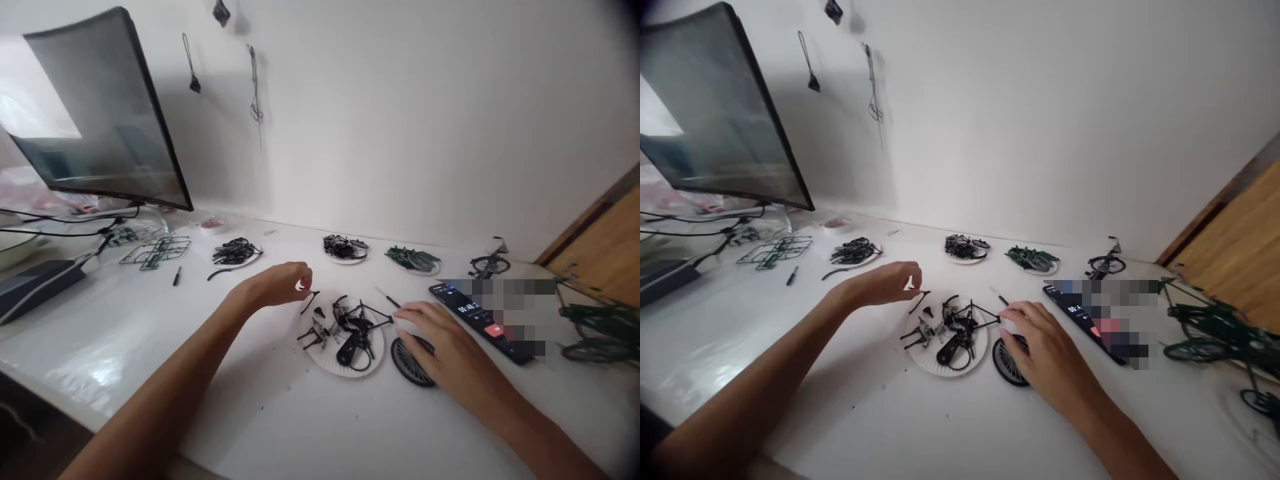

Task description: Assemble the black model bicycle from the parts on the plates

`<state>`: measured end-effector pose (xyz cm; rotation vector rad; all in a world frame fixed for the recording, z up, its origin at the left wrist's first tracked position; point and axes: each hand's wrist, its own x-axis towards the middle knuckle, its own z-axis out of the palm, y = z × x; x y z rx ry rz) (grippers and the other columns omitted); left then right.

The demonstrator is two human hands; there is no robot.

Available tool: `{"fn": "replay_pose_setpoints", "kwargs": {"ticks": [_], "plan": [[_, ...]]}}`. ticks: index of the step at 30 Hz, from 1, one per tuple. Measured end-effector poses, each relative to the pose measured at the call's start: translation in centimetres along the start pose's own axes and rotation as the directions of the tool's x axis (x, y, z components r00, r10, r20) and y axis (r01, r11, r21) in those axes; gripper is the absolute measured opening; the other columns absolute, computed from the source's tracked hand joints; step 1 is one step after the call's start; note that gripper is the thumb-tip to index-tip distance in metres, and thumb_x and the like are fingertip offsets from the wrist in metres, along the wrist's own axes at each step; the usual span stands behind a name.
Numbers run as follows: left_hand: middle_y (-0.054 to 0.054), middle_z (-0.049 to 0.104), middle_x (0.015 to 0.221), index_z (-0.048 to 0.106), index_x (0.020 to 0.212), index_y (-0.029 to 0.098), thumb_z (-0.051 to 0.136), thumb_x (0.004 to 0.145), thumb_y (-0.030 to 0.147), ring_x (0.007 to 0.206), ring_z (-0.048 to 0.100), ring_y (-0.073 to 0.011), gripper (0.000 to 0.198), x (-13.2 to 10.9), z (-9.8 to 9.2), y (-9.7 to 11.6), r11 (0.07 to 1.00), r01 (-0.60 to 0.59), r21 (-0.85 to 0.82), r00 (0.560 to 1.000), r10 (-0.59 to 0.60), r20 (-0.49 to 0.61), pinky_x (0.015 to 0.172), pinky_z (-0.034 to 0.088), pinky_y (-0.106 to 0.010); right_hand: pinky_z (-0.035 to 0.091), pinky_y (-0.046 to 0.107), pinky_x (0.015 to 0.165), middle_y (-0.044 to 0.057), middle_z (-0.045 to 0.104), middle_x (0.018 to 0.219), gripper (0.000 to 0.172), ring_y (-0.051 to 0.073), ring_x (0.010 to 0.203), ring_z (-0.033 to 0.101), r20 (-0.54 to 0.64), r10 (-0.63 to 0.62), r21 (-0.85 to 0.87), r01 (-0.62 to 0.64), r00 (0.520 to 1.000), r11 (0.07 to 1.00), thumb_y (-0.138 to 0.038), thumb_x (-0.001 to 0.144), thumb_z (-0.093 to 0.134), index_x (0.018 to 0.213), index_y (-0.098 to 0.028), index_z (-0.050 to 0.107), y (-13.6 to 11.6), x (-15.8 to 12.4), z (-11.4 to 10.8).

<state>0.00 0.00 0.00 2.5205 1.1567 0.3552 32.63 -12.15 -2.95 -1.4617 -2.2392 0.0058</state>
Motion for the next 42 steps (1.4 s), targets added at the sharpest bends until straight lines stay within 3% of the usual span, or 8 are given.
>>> {"fn": "replay_pose_setpoints", "kwargs": {"ticks": [3, 6, 13, 20, 24, 32, 36, 42], "plan": [[-0.006, 0.068, 0.101, 0.067, 0.093, 0.020, 0.059, 0.089, 0.029, 0.076, 0.057, -0.0159, 0.013, -0.1, -0.3, 0.8, 0.999, -0.036, 0.021, 0.999, 0.037, -0.030, 0.063, 0.038, -0.025, 0.040, 0.048, 0.111, 0.010, 0.059, 0.137, 0.035, 0.027, 0.132, 0.049, 0.024, -0.040, 0.005, 0.040, 0.999, 0.999, -0.034, 0.100, 0.048, 0.131, -0.023, 0.059, -0.8, 0.3, 0.7], [-0.006, 0.069, 0.101, 0.070, 0.097, 0.021, 0.058, 0.092, 0.034, 0.077, 0.060, -0.0161, 0.018, -0.3, -0.6, 1.1, 0.998, -0.061, 0.022, 0.998, 0.061, -0.002, 0.064, 0.040, -0.025, 0.040, 0.050, 0.112, 0.009, 0.061, 0.136, 0.031, 0.027, 0.130, 0.052, 0.090, -0.014, 0.083, 0.006, 0.996, 0.997, -0.034, 0.100, 0.048, 0.125, -0.024, 0.063, -1.2, 0.2, 1.0], [-0.005, 0.071, 0.099, 0.072, 0.094, 0.021, 0.062, 0.089, 0.027, 0.080, 0.063, -0.0171, 0.013, 0.0, 1.1, 2.0, 0.991, -0.125, 0.052, 0.990, 0.121, 0.068, 0.065, 0.041, -0.025, 0.049, 0.045, 0.096, 0.010, 0.068, 0.118, 0.012, 0.027, 0.110, 0.063, 0.098, 0.065, 0.184, -0.082, 0.993, 0.980, -0.028, 0.093, 0.056, 0.088, -0.023, 0.065, 0.1, -0.3, 0.6], [-0.007, 0.066, 0.108, 0.061, 0.108, 0.018, 0.058, 0.095, 0.026, 0.082, 0.060, -0.0173, 0.015, 0.1, 1.7, 3.9, 0.975, -0.175, 0.138, 0.982, 0.183, -0.054, 0.068, 0.041, -0.028, 0.052, 0.037, 0.078, 0.006, 0.068, 0.098, 0.009, 0.022, 0.085, 0.065, 0.113, 0.118, 0.212, -0.140, 0.987, 0.967, -0.028, 0.092, 0.056, 0.090, -0.023, 0.062, 0.2, -0.4, 0.7], [-0.007, 0.065, 0.102, 0.062, 0.098, 0.017, 0.058, 0.097, 0.027, 0.081, 0.056, -0.0173, 0.010, -0.1, 1.0, 4.1, 0.964, -0.193, 0.184, 0.972, 0.213, -0.096, 0.068, 0.039, -0.029, 0.052, 0.036, 0.079, 0.006, 0.068, 0.098, 0.010, 0.022, 0.087, 0.065, 0.087, 0.144, 0.231, -0.160, 0.986, 0.960, -0.032, 0.093, 0.056, 0.089, -0.024, 0.060, 0.3, -0.6, 0.5], [-0.005, 0.067, 0.114, 0.075, 0.089, 0.022, 0.070, 0.091, 0.028, 0.102, 0.058, -0.0221, 0.008, 0.0, 1.6, 3.6, 0.923, -0.326, 0.206, 0.945, 0.326, 0.036, 0.088, 0.040, -0.035, 0.051, 0.033, 0.080, 0.004, 0.063, 0.096, 0.010, 0.020, 0.091, 0.062, -0.076, 0.182, 0.353, -0.144, 0.980, 0.924, -0.031, 0.095, 0.054, 0.089, -0.024, 0.057, -1.1, -0.8, 0.0], [-0.006, 0.068, 0.112, 0.074, 0.088, 0.020, 0.070, 0.090, 0.022, 0.102, 0.058, -0.0223, 0.005, 0.3, 2.5, 3.5, 0.918, -0.339, 0.207, 0.940, 0.338, 0.042, 0.089, 0.040, -0.034, 0.049, 0.033, 0.083, 0.002, 0.061, 0.091, 0.015, 0.020, 0.088, 0.062, -0.161, 0.271, 0.434, -0.178, 0.949, 0.883, -0.038, 0.091, 0.063, 0.087, -0.024, 0.056, -1.1, -0.7, 0.2], [-0.005, 0.071, 0.098, 0.068, 0.092, 0.017, 0.064, 0.090, 0.019, 0.092, 0.060, -0.0204, 0.005, 0.2, 1.5, 4.8, 0.917, -0.346, 0.196, 0.931, 0.362, -0.050, 0.097, 0.037, -0.038, 0.051, 0.032, 0.072, 0.001, 0.056, 0.085, 0.041, 0.021, 0.083, 0.067, -0.231, 0.491, 0.584, -0.283, 0.840, 0.760, -0.044, 0.078, 0.077, 0.081, -0.025, 0.041, -2.0, -0.7, -0.5]]}}
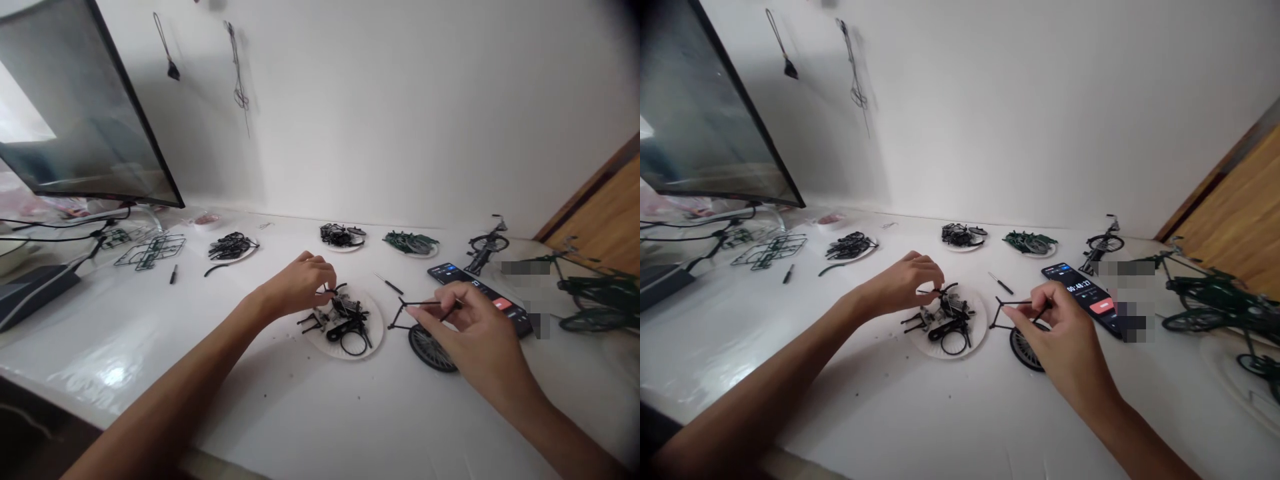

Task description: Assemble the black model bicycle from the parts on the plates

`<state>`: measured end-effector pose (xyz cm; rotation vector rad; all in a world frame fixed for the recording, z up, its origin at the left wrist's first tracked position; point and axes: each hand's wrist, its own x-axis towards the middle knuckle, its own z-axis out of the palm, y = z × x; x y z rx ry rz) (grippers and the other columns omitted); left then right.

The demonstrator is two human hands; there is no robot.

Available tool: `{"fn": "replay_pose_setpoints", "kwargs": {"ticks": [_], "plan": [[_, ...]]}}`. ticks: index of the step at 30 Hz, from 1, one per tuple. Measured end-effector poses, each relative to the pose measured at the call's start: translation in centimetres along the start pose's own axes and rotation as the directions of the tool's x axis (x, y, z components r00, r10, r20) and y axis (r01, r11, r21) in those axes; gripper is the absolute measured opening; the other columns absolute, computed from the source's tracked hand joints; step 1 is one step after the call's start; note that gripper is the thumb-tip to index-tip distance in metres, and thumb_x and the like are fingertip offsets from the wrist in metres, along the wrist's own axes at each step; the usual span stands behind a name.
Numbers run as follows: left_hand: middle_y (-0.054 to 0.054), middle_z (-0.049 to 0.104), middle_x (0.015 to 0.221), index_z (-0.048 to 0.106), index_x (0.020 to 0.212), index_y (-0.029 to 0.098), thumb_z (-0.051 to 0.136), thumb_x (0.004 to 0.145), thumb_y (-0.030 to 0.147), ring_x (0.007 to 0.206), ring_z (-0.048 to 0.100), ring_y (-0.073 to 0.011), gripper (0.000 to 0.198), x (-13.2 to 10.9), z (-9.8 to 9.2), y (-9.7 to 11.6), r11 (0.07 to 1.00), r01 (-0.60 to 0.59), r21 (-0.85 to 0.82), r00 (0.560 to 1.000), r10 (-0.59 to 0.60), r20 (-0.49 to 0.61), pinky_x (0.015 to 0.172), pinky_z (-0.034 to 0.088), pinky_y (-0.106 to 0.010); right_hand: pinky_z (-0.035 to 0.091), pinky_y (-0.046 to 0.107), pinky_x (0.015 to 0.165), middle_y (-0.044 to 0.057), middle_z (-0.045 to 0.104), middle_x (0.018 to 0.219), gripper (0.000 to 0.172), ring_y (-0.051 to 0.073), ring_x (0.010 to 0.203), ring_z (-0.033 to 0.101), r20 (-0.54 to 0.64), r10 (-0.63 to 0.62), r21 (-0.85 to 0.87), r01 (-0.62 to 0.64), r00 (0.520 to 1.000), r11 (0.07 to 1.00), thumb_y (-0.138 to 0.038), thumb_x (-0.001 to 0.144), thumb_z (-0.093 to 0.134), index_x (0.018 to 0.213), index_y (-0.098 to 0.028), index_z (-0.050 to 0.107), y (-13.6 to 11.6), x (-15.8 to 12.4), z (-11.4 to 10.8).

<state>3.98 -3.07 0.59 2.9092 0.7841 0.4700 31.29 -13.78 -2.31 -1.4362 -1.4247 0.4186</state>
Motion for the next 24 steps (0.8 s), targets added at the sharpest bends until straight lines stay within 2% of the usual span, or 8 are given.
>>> {"fn": "replay_pose_setpoints", "kwargs": {"ticks": [3, 6, 9, 12, 14, 18, 21, 24], "plan": [[-0.004, 0.070, 0.089, 0.066, 0.095, 0.016, 0.057, 0.095, 0.023, 0.079, 0.059, -0.0167, 0.011, 0.1, -0.7, 1.1, 1.000, 0.006, -0.016, 0.998, -0.007, -0.068, 0.094, 0.040, -0.036, 0.050, 0.032, 0.069, 0.000, 0.055, 0.083, 0.044, 0.020, 0.078, 0.064, 0.007, -0.020, -0.009, 0.020, 1.000, 1.000, -0.045, 0.077, 0.078, 0.082, -0.026, 0.039, -0.3, -0.4, 0.1], [-0.004, 0.068, 0.086, 0.065, 0.099, 0.016, 0.054, 0.095, 0.019, 0.079, 0.058, -0.0168, 0.011, 0.1, -0.8, 2.5, 0.999, -0.015, -0.049, 0.992, 0.009, -0.127, 0.082, 0.043, -0.030, 0.049, 0.031, 0.067, -0.001, 0.051, 0.079, 0.040, 0.017, 0.071, 0.056, 0.065, -0.088, -0.048, 0.092, 0.994, 0.995, -0.044, 0.081, 0.074, 0.082, -0.026, 0.039, 0.0, -0.8, 0.6], [-0.005, 0.067, 0.088, 0.064, 0.102, 0.016, 0.053, 0.093, 0.013, 0.077, 0.056, -0.0159, 0.014, 0.2, -0.3, 3.8, 0.991, -0.098, -0.091, 0.980, 0.080, -0.183, 0.073, 0.042, -0.027, 0.048, 0.029, 0.065, -0.001, 0.052, 0.082, 0.031, 0.015, 0.071, 0.054, 0.165, -0.140, -0.089, 0.156, 0.976, 0.984, -0.035, 0.085, 0.069, 0.083, -0.026, 0.040, 0.3, -1.2, 1.2], [-0.005, 0.066, 0.089, 0.064, 0.101, 0.015, 0.051, 0.093, 0.011, 0.077, 0.055, -0.0154, 0.016, 0.3, 0.5, 4.7, 0.976, -0.181, -0.123, 0.970, 0.157, -0.183, 0.075, 0.043, -0.028, 0.048, 0.027, 0.065, -0.001, 0.055, 0.085, 0.021, 0.015, 0.071, 0.057, 0.236, -0.184, -0.099, 0.212, 0.954, 0.972, -0.027, 0.088, 0.064, 0.085, -0.025, 0.044, 0.0, -1.5, 1.4], [-0.006, 0.066, 0.089, 0.065, 0.102, 0.014, 0.052, 0.093, 0.010, 0.080, 0.056, -0.0155, 0.017, 0.4, 1.1, 5.0, 0.964, -0.196, -0.179, 0.970, 0.164, -0.178, 0.075, 0.044, -0.028, 0.047, 0.026, 0.063, -0.002, 0.054, 0.080, 0.015, 0.014, 0.068, 0.055, 0.263, -0.208, -0.107, 0.242, 0.942, 0.964, -0.025, 0.090, 0.062, 0.086, -0.025, 0.047, -0.4, -1.7, 1.2], [-0.005, 0.068, 0.096, 0.067, 0.107, 0.014, 0.057, 0.089, 0.009, 0.080, 0.060, -0.0133, 0.021, 0.6, 2.1, 5.3, 0.908, -0.111, -0.403, 0.977, 0.026, -0.211, 0.070, 0.046, -0.024, 0.044, 0.026, 0.062, -0.003, 0.053, 0.074, 0.014, 0.013, 0.065, 0.051, 0.344, -0.215, -0.102, 0.264, 0.914, 0.959, -0.024, 0.091, 0.062, 0.082, -0.024, 0.051, -1.2, -1.8, 0.7], [-0.004, 0.071, 0.095, 0.069, 0.107, 0.015, 0.060, 0.089, 0.010, 0.079, 0.062, -0.0117, 0.020, 0.7, 2.5, 5.6, 0.797, -0.028, -0.603, 0.971, -0.121, -0.206, 0.074, 0.048, -0.023, 0.045, 0.027, 0.066, -0.002, 0.058, 0.079, 0.010, 0.014, 0.070, 0.055, 0.396, -0.210, -0.052, 0.251, 0.894, 0.967, -0.023, 0.091, 0.063, 0.084, -0.024, 0.057, -1.4, -1.6, 0.6], [-0.005, 0.073, 0.093, 0.070, 0.103, 0.014, 0.061, 0.091, 0.015, 0.081, 0.063, -0.0125, 0.015, 0.9, 2.8, 5.9, 0.654, 0.030, -0.756, 0.971, -0.198, -0.133, 0.077, 0.049, -0.024, 0.048, 0.028, 0.078, -0.001, 0.064, 0.089, 0.005, 0.015, 0.084, 0.061, 0.422, -0.241, 0.032, 0.251, 0.874, 0.967, -0.022, 0.092, 0.063, 0.090, -0.026, 0.064, -1.0, -1.4, 0.9]]}}
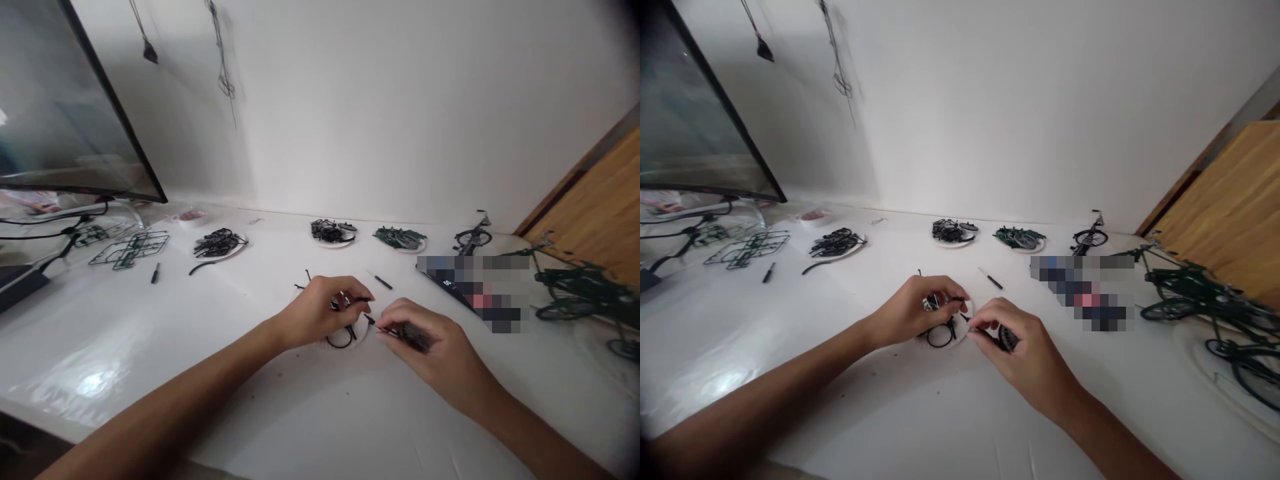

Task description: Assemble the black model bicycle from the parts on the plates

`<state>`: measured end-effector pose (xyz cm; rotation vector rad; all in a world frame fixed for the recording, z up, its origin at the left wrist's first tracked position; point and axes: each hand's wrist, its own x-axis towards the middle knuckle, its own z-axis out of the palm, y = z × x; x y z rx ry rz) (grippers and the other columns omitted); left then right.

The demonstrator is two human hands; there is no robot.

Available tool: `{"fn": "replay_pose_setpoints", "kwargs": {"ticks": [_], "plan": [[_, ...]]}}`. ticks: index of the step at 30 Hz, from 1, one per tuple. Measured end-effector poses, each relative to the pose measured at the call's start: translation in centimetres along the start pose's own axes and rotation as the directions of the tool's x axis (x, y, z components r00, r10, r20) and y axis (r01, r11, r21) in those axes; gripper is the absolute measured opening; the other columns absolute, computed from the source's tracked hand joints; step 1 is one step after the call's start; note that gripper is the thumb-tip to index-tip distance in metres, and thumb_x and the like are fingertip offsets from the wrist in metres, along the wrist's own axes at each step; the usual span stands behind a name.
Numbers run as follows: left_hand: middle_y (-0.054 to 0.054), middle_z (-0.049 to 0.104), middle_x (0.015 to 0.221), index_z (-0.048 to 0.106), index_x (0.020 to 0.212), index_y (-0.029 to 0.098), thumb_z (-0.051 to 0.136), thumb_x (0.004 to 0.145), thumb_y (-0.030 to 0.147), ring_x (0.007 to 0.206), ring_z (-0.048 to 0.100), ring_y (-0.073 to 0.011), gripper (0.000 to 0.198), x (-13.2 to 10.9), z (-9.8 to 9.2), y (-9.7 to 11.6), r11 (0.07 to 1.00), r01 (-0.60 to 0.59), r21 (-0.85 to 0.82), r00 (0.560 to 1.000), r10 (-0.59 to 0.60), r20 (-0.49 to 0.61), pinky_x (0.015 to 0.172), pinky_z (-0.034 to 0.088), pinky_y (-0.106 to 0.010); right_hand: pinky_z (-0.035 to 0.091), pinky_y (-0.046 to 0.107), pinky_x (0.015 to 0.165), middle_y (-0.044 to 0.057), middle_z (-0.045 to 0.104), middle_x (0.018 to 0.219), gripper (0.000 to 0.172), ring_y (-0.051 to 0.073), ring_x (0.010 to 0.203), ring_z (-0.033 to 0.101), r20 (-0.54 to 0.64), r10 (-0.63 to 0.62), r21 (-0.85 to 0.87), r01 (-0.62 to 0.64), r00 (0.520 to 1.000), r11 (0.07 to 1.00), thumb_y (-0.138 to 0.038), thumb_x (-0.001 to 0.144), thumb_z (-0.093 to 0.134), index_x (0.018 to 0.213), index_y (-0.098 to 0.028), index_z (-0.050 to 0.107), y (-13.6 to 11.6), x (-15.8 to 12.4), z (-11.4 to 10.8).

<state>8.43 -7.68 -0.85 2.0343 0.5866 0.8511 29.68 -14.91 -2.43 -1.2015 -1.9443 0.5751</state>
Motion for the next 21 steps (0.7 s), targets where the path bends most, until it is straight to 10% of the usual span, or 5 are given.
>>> {"fn": "replay_pose_setpoints", "kwargs": {"ticks": [10, 21], "plan": [[-0.009, 0.071, 0.096, 0.070, 0.104, 0.011, 0.067, 0.089, 0.021, 0.087, 0.064, -0.0153, 0.019, 0.36, 0.79, 0.01, 0.895, 0.148, -0.420, 0.983, -0.178, -0.033, 0.080, 0.050, -0.028, 0.048, 0.028, 0.095, 0.002, 0.072, 0.112, 0.022, 0.018, 0.108, 0.066, -0.065, 0.012, 0.030, -0.010, 0.998, 0.999, -0.032, 0.102, 0.051, 0.110, -0.029, 0.071, 0.16, -0.27, -0.20], [-0.011, 0.074, 0.099, 0.074, 0.099, 0.011, 0.069, 0.090, 0.022, 0.090, 0.066, -0.0161, 0.015, 0.34, 0.94, -0.35, 0.842, 0.196, -0.503, 0.980, -0.181, 0.079, 0.079, 0.050, -0.027, 0.048, 0.025, 0.062, -0.002, 0.064, 0.075, 0.017, 0.014, 0.067, 0.058, -0.093, 0.240, 0.147, -0.225, 0.966, 0.963, -0.041, 0.094, 0.062, 0.093, -0.023, 0.064, 0.29, -0.64, 0.46]]}}
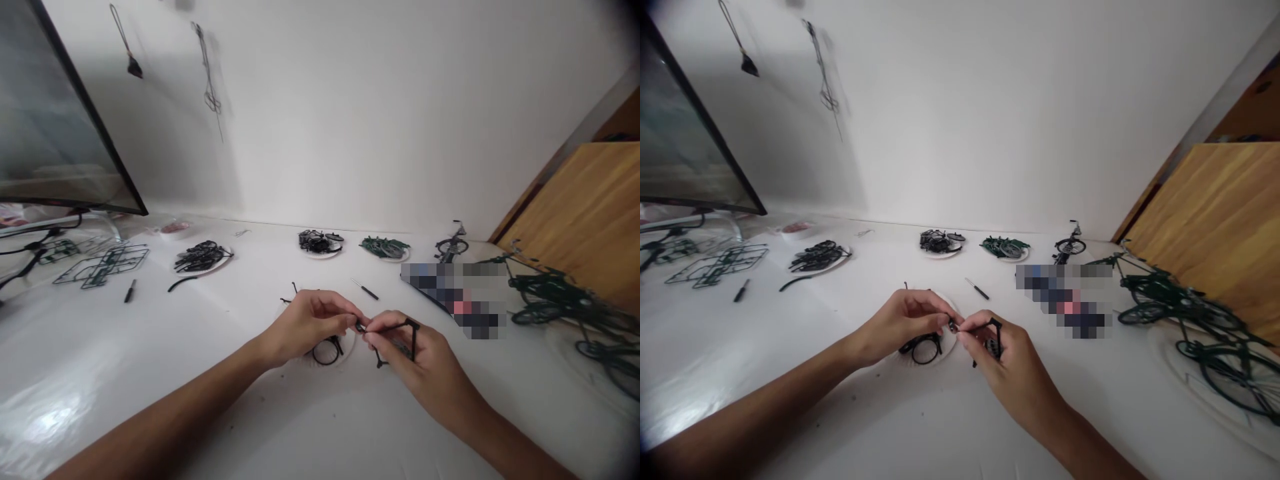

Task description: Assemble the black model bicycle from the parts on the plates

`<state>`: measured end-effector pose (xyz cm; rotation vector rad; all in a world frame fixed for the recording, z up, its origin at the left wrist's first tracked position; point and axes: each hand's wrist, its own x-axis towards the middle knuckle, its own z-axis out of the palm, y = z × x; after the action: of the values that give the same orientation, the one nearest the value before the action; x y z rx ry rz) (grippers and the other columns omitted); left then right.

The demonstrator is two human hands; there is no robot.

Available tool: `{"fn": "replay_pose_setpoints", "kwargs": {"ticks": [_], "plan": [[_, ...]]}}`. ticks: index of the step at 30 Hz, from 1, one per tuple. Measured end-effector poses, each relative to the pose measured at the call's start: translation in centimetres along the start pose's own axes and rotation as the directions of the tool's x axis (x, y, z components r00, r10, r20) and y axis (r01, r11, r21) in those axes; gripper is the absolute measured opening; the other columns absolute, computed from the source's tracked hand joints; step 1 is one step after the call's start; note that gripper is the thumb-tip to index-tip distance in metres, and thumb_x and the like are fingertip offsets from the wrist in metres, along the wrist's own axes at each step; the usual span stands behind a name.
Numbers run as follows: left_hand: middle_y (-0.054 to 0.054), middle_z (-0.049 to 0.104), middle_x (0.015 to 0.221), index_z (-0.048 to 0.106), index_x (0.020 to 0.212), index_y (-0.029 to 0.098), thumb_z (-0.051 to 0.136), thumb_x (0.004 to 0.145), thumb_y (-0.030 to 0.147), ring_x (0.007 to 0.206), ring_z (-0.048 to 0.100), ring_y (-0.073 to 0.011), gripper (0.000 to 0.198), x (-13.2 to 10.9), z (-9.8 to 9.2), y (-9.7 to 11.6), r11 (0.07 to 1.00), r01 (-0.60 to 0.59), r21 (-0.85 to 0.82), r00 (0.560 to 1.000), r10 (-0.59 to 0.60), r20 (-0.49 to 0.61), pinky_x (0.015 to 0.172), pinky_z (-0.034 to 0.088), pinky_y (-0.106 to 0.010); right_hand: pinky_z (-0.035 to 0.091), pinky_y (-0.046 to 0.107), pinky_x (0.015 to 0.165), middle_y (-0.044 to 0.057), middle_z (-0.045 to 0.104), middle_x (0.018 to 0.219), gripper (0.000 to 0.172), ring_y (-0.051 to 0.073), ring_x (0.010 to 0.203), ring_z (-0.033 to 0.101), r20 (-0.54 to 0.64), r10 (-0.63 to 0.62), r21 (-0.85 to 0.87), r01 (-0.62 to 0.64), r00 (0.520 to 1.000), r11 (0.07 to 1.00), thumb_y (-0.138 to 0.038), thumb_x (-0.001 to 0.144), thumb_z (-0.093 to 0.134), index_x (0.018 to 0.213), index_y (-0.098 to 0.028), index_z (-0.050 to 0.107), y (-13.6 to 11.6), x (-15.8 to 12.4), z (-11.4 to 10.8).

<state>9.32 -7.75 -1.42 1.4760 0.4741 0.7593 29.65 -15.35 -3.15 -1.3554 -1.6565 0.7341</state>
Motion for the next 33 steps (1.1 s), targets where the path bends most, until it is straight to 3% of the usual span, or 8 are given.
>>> {"fn": "replay_pose_setpoints", "kwargs": {"ticks": [6, 12, 18, 25, 33], "plan": [[-0.009, 0.072, 0.101, 0.075, 0.101, 0.014, 0.070, 0.090, 0.025, 0.094, 0.065, -0.0190, 0.017, -0.2, 0.0, 0.1, 1.000, 0.009, -0.020, 1.000, -0.008, 0.025, 0.080, 0.055, -0.030, 0.053, 0.027, 0.066, 0.001, 0.071, 0.086, 0.016, 0.016, 0.075, 0.065, -0.047, 0.000, 0.038, 0.002, 0.999, 0.999, -0.037, 0.090, 0.067, 0.098, -0.023, 0.066, -0.2, 0.1, 0.1], [-0.009, 0.072, 0.098, 0.077, 0.101, 0.014, 0.073, 0.088, 0.027, 0.086, 0.064, -0.0150, 0.019, -0.2, -0.1, -0.2, 1.000, 0.005, -0.005, 1.000, -0.005, 0.022, 0.080, 0.053, -0.027, 0.054, 0.028, 0.066, 0.001, 0.073, 0.083, 0.018, 0.016, 0.071, 0.066, -0.084, -0.016, 0.009, 0.017, 0.996, 1.000, -0.038, 0.088, 0.069, 0.096, -0.022, 0.069, -0.6, 0.0, 0.2], [-0.007, 0.072, 0.088, 0.077, 0.097, 0.013, 0.079, 0.082, 0.025, 0.079, 0.064, -0.0135, 0.019, 0.1, -0.2, -0.9, 0.998, 0.023, -0.054, 1.000, -0.024, -0.012, 0.078, 0.053, -0.027, 0.050, 0.028, 0.061, -0.002, 0.070, 0.070, 0.017, 0.015, 0.063, 0.063, -0.070, -0.018, -0.037, 0.016, 0.997, 0.999, -0.039, 0.088, 0.069, 0.091, -0.022, 0.068, -0.8, -0.1, 0.1], [-0.008, 0.070, 0.094, 0.076, 0.098, 0.014, 0.073, 0.086, 0.022, 0.082, 0.064, -0.0148, 0.015, -0.2, -0.2, -0.4, 1.000, 0.015, 0.005, 0.998, -0.016, 0.067, 0.081, 0.053, -0.030, 0.049, 0.026, 0.068, -0.001, 0.070, 0.083, 0.015, 0.014, 0.073, 0.063, -0.028, -0.040, 0.036, 0.041, 0.999, 0.999, -0.038, 0.091, 0.067, 0.093, -0.023, 0.068, -0.7, 0.0, 0.0], [-0.008, 0.071, 0.094, 0.076, 0.098, 0.014, 0.072, 0.086, 0.020, 0.086, 0.065, -0.0161, 0.013, -0.2, -0.6, -0.2, 0.998, 0.006, 0.060, 0.996, -0.012, 0.090, 0.082, 0.052, -0.030, 0.050, 0.027, 0.072, -0.001, 0.070, 0.083, 0.013, 0.015, 0.076, 0.065, -0.012, -0.048, 0.104, 0.049, 0.999, 0.993, -0.035, 0.091, 0.067, 0.092, -0.022, 0.068, -1.0, -0.1, 0.0]]}}
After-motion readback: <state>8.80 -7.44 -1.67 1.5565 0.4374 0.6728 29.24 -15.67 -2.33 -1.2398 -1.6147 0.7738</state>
